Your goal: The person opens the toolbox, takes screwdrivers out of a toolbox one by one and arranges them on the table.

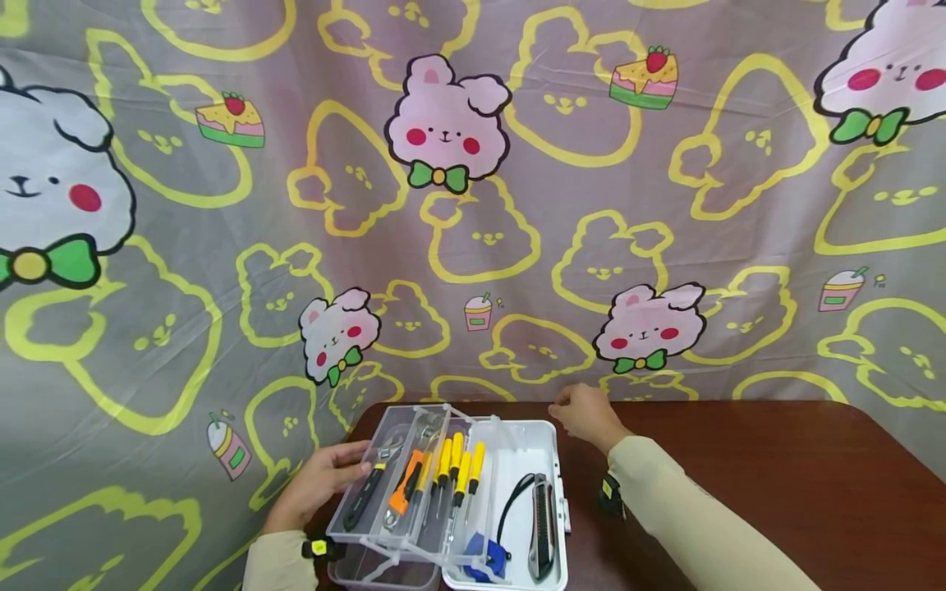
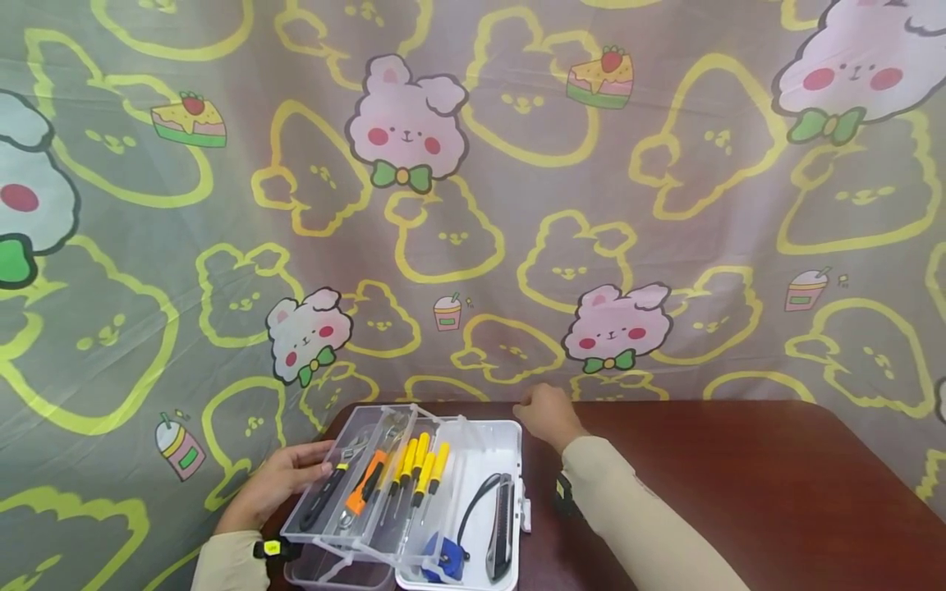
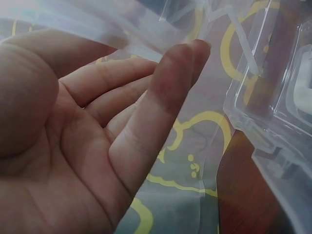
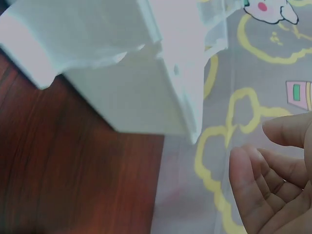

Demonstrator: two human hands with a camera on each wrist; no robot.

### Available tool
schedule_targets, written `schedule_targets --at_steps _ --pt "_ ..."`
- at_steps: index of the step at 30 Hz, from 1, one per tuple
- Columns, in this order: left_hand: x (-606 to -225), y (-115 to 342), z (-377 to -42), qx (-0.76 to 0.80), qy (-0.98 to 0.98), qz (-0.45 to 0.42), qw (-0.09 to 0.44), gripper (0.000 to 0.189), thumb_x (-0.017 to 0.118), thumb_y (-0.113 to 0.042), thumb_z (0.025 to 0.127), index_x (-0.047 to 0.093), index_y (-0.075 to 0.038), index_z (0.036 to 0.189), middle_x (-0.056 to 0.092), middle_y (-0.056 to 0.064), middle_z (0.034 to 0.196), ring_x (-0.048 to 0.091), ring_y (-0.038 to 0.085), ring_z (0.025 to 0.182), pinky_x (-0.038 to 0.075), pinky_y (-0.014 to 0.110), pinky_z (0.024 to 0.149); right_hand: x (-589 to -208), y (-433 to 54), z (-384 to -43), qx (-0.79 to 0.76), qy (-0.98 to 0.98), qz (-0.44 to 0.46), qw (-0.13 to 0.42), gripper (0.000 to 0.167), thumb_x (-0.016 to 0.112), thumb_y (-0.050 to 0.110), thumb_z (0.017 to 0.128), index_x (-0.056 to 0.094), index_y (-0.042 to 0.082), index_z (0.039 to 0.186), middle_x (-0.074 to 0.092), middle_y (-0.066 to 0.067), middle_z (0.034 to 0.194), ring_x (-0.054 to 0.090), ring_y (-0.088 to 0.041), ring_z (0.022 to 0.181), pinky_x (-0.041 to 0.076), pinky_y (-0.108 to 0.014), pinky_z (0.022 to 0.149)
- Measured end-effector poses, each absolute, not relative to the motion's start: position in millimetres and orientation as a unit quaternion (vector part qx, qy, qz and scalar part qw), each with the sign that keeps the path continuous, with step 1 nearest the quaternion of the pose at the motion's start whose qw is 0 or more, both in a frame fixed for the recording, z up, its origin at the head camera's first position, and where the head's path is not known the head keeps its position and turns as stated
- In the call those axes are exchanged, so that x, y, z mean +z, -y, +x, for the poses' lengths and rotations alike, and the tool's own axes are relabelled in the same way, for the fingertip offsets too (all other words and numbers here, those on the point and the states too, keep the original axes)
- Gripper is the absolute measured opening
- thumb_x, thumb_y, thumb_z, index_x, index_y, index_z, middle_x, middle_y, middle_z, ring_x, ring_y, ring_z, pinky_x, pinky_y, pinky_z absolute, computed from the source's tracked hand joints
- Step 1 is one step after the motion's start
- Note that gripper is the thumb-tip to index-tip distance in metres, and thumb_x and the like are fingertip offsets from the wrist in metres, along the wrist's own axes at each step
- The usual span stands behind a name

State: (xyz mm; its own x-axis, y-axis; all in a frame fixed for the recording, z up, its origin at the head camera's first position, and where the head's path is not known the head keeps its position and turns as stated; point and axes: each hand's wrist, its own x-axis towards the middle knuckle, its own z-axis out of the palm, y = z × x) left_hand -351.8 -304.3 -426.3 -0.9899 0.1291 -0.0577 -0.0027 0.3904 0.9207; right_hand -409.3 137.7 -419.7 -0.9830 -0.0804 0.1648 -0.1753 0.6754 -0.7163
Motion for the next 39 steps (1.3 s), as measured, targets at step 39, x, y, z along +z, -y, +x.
schedule_targets --at_steps 39 --pt "-425.8 305.7 -353.1 0.556 -0.827 0.044 0.065 0.057 0.069 -0.023 0.092 0.05 0.007 0.137 0.061 0.02 0.124 0.066 0.026 0.095 0.054 0.041 0.075 -407.1 -40.6 -395.1 0.404 0.896 0.18 0.039 0.019 0.068 0.022 0.091 0.073 0.006 0.1 0.064 0.001 0.084 0.059 -0.012 0.065 0.05 -0.031 0.059"
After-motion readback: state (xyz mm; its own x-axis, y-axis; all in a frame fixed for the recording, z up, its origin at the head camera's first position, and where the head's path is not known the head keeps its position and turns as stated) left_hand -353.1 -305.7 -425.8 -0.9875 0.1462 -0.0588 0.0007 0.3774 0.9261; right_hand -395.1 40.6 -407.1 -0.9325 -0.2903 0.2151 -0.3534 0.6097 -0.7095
